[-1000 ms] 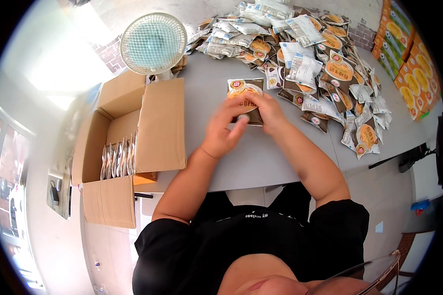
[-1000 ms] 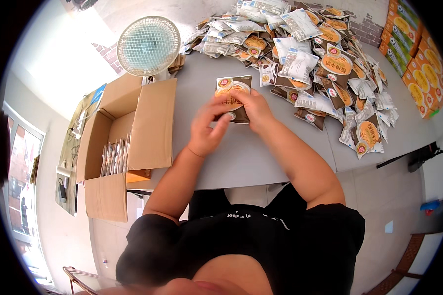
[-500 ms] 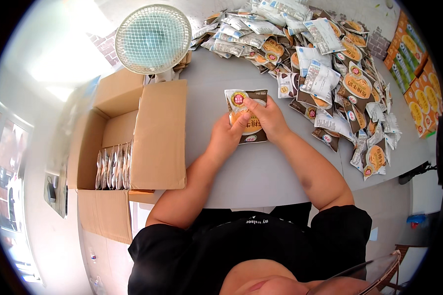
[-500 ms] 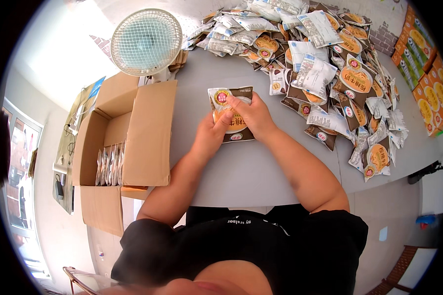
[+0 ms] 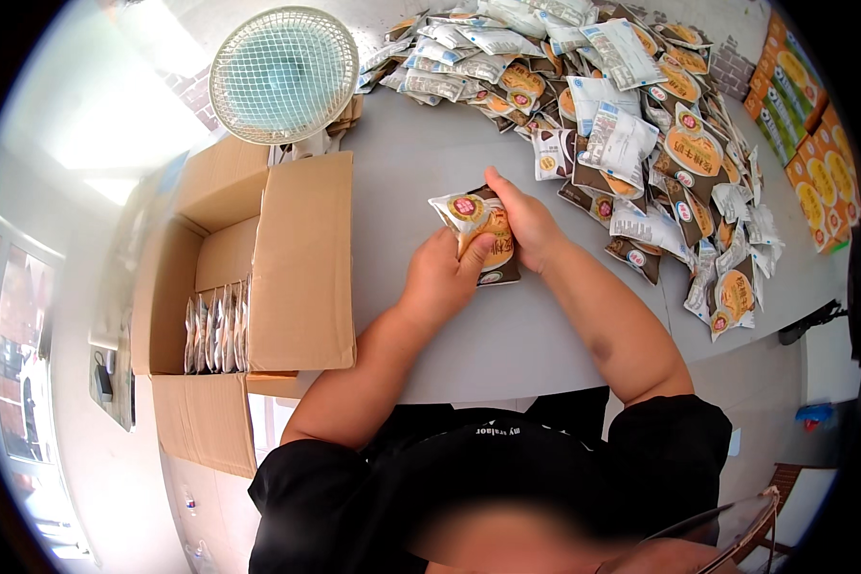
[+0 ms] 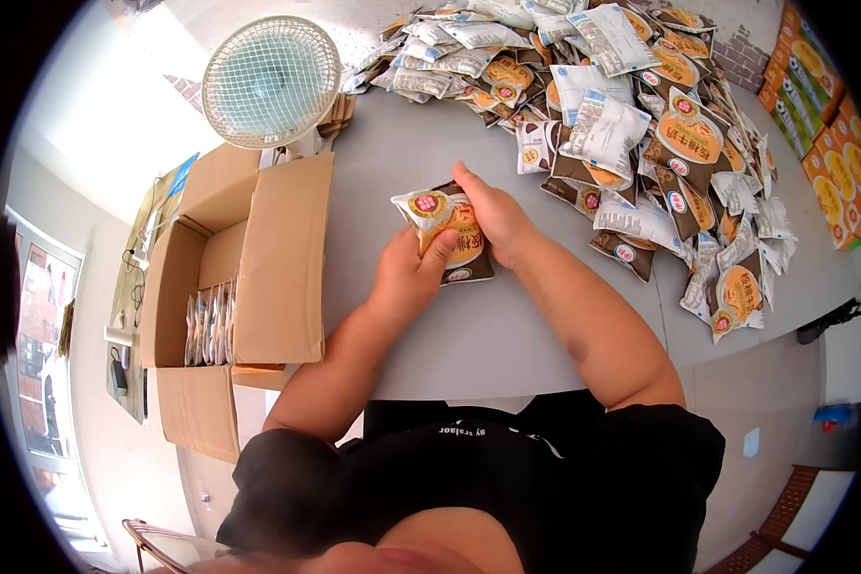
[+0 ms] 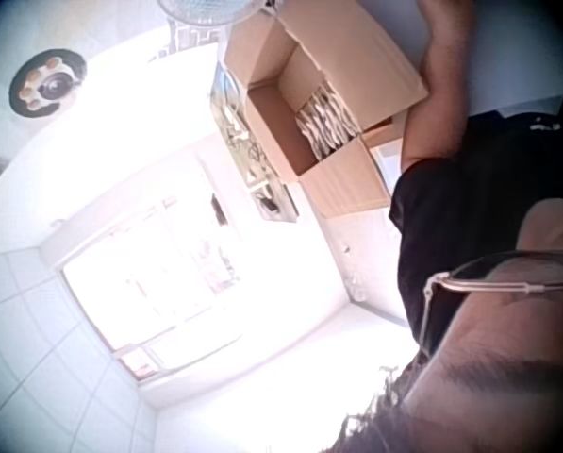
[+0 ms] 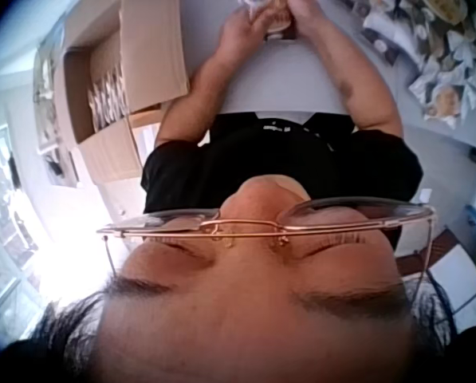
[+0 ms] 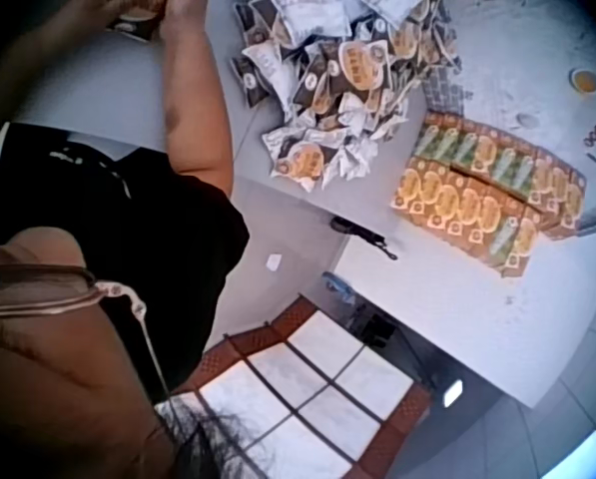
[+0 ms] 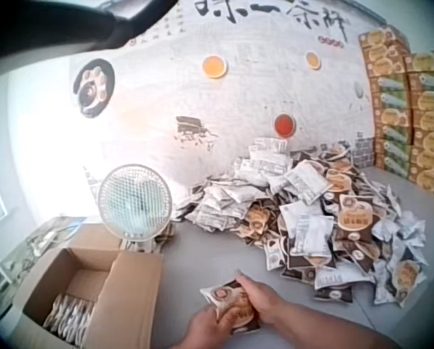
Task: The person picks up small, sealed packets from a pile on a table, folds them, and places them into a cardboard box. The person repeats this process for multiple packets.
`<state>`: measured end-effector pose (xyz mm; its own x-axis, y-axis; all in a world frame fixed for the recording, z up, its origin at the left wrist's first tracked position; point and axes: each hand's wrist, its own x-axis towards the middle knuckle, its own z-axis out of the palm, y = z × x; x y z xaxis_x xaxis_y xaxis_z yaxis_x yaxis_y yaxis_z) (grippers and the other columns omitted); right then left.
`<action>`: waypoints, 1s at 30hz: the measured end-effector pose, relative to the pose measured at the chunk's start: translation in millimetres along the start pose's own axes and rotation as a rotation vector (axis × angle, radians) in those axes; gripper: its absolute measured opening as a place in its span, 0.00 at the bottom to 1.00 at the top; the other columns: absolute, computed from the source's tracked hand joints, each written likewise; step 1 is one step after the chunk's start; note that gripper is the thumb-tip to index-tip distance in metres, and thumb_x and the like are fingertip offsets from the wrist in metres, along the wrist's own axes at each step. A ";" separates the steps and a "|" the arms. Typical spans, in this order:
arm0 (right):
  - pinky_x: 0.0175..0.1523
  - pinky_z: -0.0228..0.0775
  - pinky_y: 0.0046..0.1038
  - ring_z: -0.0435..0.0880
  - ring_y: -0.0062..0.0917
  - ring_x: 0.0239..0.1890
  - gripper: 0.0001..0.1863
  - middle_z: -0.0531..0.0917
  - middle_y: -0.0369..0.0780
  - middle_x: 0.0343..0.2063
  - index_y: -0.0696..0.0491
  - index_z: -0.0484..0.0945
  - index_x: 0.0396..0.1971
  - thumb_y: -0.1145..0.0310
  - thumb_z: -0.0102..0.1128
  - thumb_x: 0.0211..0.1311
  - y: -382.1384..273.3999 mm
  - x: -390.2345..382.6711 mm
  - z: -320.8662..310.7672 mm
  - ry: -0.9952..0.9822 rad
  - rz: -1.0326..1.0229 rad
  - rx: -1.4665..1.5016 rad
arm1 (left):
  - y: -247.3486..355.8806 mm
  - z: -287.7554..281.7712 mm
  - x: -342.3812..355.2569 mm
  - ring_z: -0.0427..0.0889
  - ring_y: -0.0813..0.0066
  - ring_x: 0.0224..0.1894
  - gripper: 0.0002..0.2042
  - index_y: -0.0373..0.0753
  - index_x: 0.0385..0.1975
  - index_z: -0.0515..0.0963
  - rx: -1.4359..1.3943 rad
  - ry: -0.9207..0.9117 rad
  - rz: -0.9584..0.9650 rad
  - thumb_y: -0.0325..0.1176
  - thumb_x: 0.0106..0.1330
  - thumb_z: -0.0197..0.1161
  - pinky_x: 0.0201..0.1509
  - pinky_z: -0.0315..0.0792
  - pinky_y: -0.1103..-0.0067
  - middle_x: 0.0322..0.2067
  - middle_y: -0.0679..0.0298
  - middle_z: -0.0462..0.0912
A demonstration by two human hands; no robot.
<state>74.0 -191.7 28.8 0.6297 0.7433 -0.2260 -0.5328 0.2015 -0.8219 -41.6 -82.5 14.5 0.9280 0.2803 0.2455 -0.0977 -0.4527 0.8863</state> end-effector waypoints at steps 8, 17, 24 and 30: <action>0.43 0.76 0.27 0.82 0.22 0.37 0.26 0.81 0.41 0.37 0.61 0.74 0.40 0.48 0.55 0.65 1.3 5.1 -11.1 0.061 -0.090 -0.188 | -2.5 1.7 2.6 0.81 0.52 0.36 0.20 0.31 0.40 0.76 0.075 -0.036 -0.001 0.48 0.69 0.56 0.41 0.74 0.68 0.33 0.48 0.82; 0.45 0.75 0.25 0.82 0.24 0.39 0.31 0.82 0.41 0.40 0.61 0.75 0.44 0.42 0.50 0.66 -1.0 2.4 -3.1 -0.014 -0.109 -0.045 | -4.2 5.1 3.6 0.78 0.75 0.41 0.21 0.29 0.45 0.75 -0.442 0.047 0.002 0.45 0.75 0.47 0.46 0.72 0.78 0.39 0.60 0.81; 0.45 0.73 0.23 0.81 0.18 0.40 0.29 0.82 0.38 0.41 0.58 0.77 0.47 0.45 0.57 0.64 -0.1 -2.9 -4.4 -0.191 0.040 -0.347 | 1.4 -9.0 6.8 0.75 0.78 0.43 0.22 0.30 0.46 0.74 -0.355 0.143 0.109 0.45 0.77 0.43 0.48 0.71 0.81 0.41 0.63 0.79; 0.46 0.73 0.25 0.82 0.22 0.41 0.24 0.83 0.38 0.39 0.58 0.78 0.46 0.51 0.56 0.66 16.4 -8.7 3.0 -0.141 -0.293 -0.586 | -13.2 -22.2 17.9 0.77 0.79 0.41 0.21 0.31 0.44 0.74 -0.314 0.124 -0.109 0.47 0.75 0.45 0.46 0.72 0.81 0.39 0.62 0.79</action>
<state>58.1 -193.0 18.8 0.6003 0.7949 0.0878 0.0694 0.0576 -0.9959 -31.7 -52.7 16.0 0.8902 0.4220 0.1713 -0.1240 -0.1372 0.9827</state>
